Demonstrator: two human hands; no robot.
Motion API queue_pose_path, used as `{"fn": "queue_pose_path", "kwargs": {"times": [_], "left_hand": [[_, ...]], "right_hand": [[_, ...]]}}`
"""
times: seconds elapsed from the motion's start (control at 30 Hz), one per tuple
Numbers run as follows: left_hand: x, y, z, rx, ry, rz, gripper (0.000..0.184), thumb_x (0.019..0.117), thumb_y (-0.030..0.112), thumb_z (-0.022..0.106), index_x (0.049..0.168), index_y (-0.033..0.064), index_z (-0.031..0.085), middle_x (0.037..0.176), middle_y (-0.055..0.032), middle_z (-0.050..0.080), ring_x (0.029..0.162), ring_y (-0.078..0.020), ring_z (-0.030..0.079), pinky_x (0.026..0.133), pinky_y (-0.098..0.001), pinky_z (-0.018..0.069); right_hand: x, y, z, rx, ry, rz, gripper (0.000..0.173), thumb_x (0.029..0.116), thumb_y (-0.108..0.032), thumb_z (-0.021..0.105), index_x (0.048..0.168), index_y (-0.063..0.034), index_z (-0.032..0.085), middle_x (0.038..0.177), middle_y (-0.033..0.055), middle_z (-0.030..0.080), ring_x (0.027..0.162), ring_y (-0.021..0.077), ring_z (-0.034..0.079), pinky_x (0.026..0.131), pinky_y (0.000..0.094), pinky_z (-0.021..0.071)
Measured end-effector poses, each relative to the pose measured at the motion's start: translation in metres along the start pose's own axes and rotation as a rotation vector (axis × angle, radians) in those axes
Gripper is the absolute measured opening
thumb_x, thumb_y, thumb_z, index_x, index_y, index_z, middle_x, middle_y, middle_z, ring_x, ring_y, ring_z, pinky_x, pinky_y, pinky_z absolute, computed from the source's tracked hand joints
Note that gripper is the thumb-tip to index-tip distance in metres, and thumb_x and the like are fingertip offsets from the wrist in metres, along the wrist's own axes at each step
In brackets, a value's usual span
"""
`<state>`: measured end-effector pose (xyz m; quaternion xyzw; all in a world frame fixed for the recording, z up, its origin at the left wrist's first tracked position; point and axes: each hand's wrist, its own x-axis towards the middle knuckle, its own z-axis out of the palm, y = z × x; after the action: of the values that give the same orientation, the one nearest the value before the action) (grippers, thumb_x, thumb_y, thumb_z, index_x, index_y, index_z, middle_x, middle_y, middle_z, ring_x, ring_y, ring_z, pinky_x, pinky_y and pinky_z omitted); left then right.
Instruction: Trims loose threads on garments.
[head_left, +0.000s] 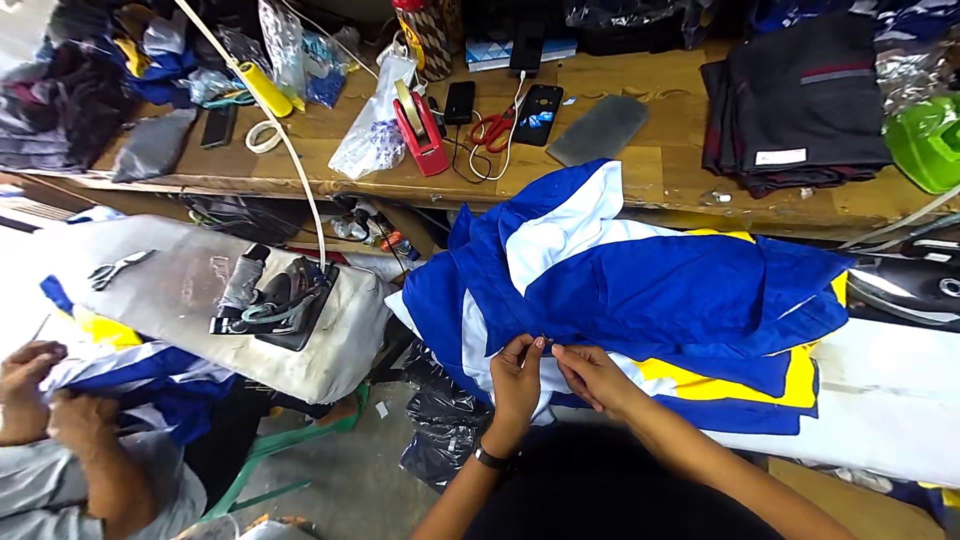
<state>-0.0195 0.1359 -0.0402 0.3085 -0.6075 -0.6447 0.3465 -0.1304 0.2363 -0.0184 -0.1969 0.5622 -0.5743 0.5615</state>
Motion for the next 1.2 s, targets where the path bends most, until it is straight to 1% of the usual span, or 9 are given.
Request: {"fn": "queue_pose_path", "kwargs": {"times": [0.17,0.27,0.37,0.47,0.53,0.6,0.77,0.97,1.2], "left_hand": [[-0.005,0.003,0.002,-0.156,0.015,-0.099,0.013,0.0974,-0.001,0.058,0.088,0.0007,0.067,0.082,-0.0008,0.073,0.08,-0.0078,0.071,0.081,-0.0281,0.0595],[-0.005,0.006,0.007,-0.181,0.026,-0.148,0.007,0.0957,-0.002,0.061,0.091,0.0003,0.066,0.082,-0.0006,0.072,0.08,-0.0071,0.069,0.082,-0.0268,0.0585],[-0.004,0.003,0.011,-0.191,0.068,-0.152,0.01,0.0943,-0.004,0.061,0.087,0.0024,0.065,0.077,0.0017,0.07,0.076,-0.0045,0.067,0.077,-0.0236,0.0569],[-0.003,-0.001,0.008,-0.19,0.052,-0.124,0.009,0.096,-0.003,0.059,0.094,-0.0006,0.067,0.083,0.0002,0.072,0.081,-0.0053,0.069,0.082,-0.025,0.0575],[-0.003,-0.004,0.005,-0.154,0.031,-0.083,0.014,0.0978,-0.003,0.055,0.096,-0.0022,0.068,0.086,0.0004,0.072,0.084,-0.0048,0.068,0.084,-0.0248,0.0564],[-0.001,-0.006,0.002,-0.09,0.034,-0.038,0.014,0.0976,-0.003,0.055,0.094,-0.0026,0.069,0.084,0.0012,0.071,0.08,-0.0029,0.067,0.081,-0.0226,0.0563],[0.0,-0.008,-0.004,0.094,0.028,0.04,0.015,0.0977,0.001,0.057,0.095,-0.0061,0.07,0.084,-0.0043,0.073,0.08,-0.0041,0.069,0.081,-0.0229,0.0578],[-0.001,-0.004,-0.008,0.292,0.021,0.017,0.017,0.0983,0.007,0.059,0.092,-0.0014,0.072,0.081,-0.0017,0.072,0.074,-0.001,0.066,0.073,-0.0189,0.0554],[-0.006,-0.002,-0.002,0.06,0.036,-0.021,0.016,0.0987,-0.002,0.054,0.089,-0.0029,0.067,0.082,-0.002,0.073,0.078,-0.0033,0.069,0.078,-0.0218,0.0569]], "right_hand": [[0.002,0.005,0.0,0.011,-0.023,0.025,0.044,0.1093,-0.026,0.046,0.067,-0.0163,0.053,0.049,-0.0102,0.04,0.037,-0.0014,0.034,0.036,0.0152,0.028],[0.003,0.007,0.001,0.026,-0.028,0.011,0.045,0.1099,-0.025,0.043,0.067,-0.0163,0.052,0.049,-0.0104,0.04,0.037,-0.0018,0.034,0.036,0.0147,0.0276],[0.003,0.013,0.004,0.056,-0.043,0.029,0.046,0.1111,-0.027,0.039,0.067,-0.0178,0.049,0.049,-0.0109,0.037,0.037,-0.0017,0.031,0.037,0.015,0.0263],[0.002,0.01,0.005,0.085,-0.035,0.051,0.046,0.1117,-0.028,0.037,0.069,-0.0165,0.05,0.049,-0.0098,0.038,0.036,-0.0009,0.033,0.035,0.0153,0.0278],[0.001,0.007,0.001,0.083,-0.058,0.059,0.045,0.1118,-0.03,0.035,0.072,-0.0165,0.051,0.05,-0.01,0.039,0.036,-0.001,0.034,0.036,0.0153,0.0286],[0.001,0.007,0.0,0.085,-0.08,0.063,0.045,0.1118,-0.03,0.034,0.073,-0.0169,0.051,0.05,-0.0103,0.039,0.037,-0.0013,0.034,0.036,0.0147,0.0285],[0.002,0.01,-0.001,0.099,-0.116,0.062,0.043,0.1109,-0.032,0.034,0.074,-0.0173,0.052,0.051,-0.0103,0.04,0.037,-0.0013,0.035,0.037,0.0144,0.03],[0.003,0.009,-0.001,0.1,-0.113,0.095,0.044,0.111,-0.033,0.035,0.074,-0.0161,0.052,0.05,-0.0095,0.039,0.036,-0.0008,0.035,0.036,0.0146,0.0301],[0.004,0.008,0.003,-0.02,-0.015,0.029,0.04,0.1094,-0.027,0.043,0.072,-0.0164,0.053,0.05,-0.0111,0.041,0.037,-0.0015,0.035,0.036,0.0151,0.03]]}}
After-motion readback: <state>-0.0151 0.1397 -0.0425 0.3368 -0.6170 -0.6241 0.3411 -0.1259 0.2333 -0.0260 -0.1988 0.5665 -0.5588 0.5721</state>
